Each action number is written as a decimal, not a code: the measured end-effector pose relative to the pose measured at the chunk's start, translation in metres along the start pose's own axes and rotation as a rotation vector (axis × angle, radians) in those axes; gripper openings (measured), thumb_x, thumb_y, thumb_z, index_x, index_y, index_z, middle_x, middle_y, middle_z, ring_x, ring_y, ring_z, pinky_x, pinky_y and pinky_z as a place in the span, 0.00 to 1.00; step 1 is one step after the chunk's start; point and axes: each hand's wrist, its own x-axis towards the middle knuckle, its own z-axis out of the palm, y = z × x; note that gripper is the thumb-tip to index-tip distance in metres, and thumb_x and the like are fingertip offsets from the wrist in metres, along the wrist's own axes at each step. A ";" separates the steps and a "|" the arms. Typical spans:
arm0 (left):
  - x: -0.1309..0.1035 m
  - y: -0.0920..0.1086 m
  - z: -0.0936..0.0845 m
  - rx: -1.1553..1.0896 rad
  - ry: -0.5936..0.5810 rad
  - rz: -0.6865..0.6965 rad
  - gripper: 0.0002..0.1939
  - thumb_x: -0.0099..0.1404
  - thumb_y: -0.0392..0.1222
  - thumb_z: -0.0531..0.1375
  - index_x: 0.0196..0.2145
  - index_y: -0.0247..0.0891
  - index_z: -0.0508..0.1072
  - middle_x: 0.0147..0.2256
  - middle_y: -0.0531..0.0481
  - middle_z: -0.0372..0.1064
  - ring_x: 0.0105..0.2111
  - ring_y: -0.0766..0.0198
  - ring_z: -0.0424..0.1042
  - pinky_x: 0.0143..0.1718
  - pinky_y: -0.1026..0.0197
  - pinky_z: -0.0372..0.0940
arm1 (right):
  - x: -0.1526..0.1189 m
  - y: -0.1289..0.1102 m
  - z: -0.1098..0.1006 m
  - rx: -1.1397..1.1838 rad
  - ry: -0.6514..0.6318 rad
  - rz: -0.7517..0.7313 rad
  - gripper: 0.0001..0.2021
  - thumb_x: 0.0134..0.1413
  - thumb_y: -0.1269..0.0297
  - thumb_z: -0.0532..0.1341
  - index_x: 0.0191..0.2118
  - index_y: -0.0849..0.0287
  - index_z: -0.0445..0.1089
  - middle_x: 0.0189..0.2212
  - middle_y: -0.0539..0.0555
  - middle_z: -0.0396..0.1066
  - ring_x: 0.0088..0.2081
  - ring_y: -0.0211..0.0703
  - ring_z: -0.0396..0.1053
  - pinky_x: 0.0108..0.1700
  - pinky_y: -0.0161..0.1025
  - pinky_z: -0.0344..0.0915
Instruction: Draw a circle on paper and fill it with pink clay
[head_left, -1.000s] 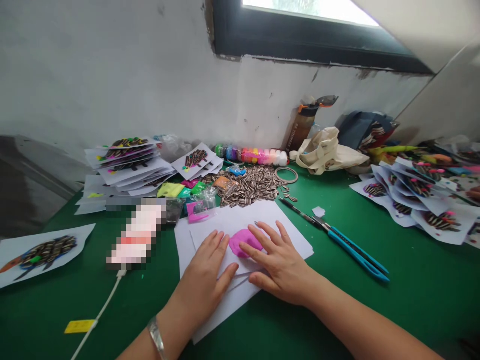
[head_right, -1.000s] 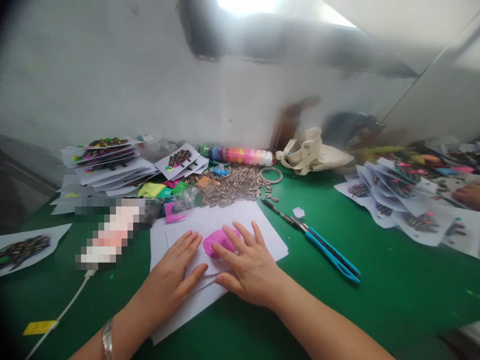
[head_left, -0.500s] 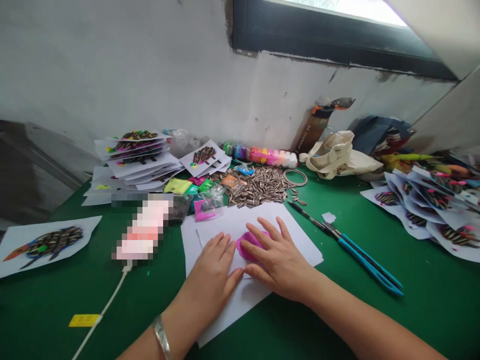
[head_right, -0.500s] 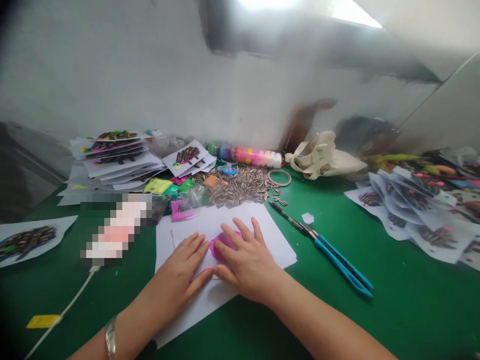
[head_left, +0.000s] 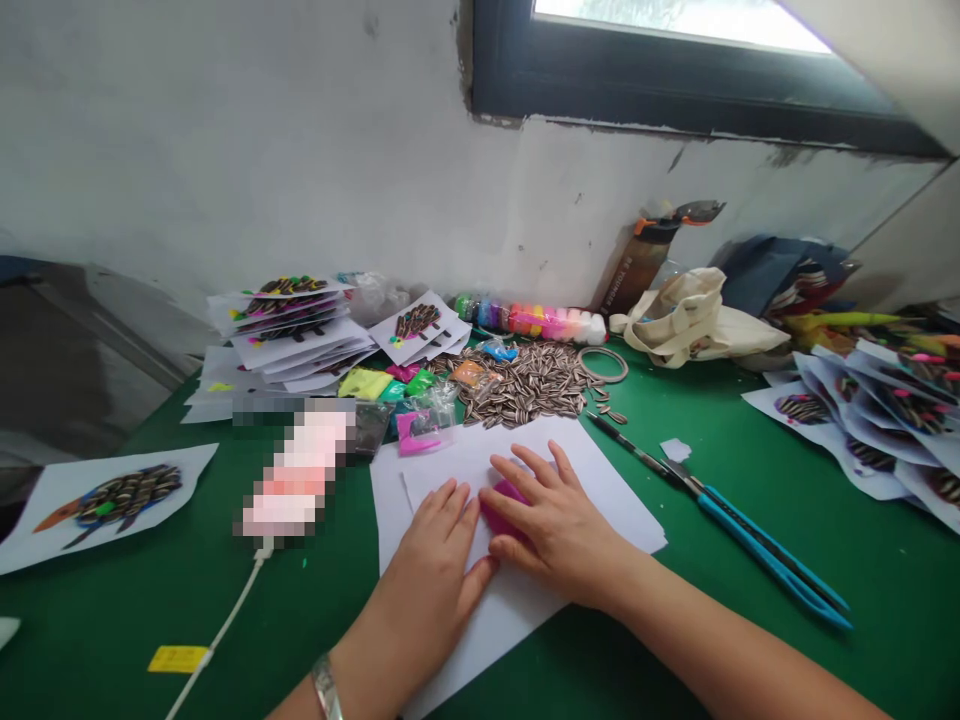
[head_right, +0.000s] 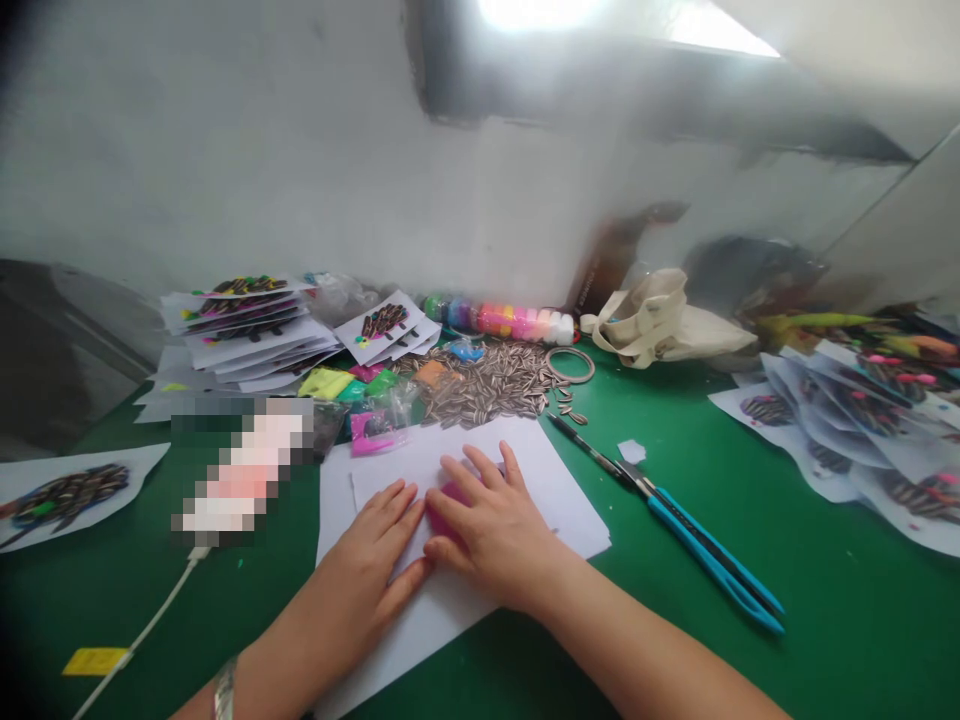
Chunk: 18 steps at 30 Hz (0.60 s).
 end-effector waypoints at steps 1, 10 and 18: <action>0.000 0.000 0.001 -0.004 0.001 -0.002 0.26 0.66 0.45 0.57 0.59 0.33 0.64 0.60 0.37 0.60 0.61 0.48 0.58 0.58 0.45 0.61 | 0.000 0.001 0.001 -0.003 0.001 -0.003 0.21 0.63 0.48 0.50 0.56 0.47 0.65 0.63 0.55 0.57 0.64 0.62 0.48 0.61 0.70 0.37; 0.001 0.001 -0.003 0.000 -0.014 -0.005 0.25 0.66 0.45 0.57 0.58 0.31 0.66 0.59 0.36 0.62 0.60 0.48 0.59 0.58 0.45 0.62 | -0.005 0.004 0.002 0.015 0.051 -0.017 0.21 0.62 0.49 0.53 0.58 0.44 0.64 0.64 0.55 0.56 0.64 0.61 0.49 0.61 0.69 0.38; 0.002 -0.002 -0.005 -0.024 -0.012 0.014 0.24 0.67 0.47 0.55 0.57 0.34 0.66 0.60 0.38 0.61 0.61 0.48 0.58 0.58 0.45 0.61 | -0.008 0.050 -0.001 0.187 0.337 0.332 0.13 0.62 0.66 0.53 0.44 0.55 0.75 0.38 0.55 0.76 0.41 0.46 0.71 0.44 0.42 0.67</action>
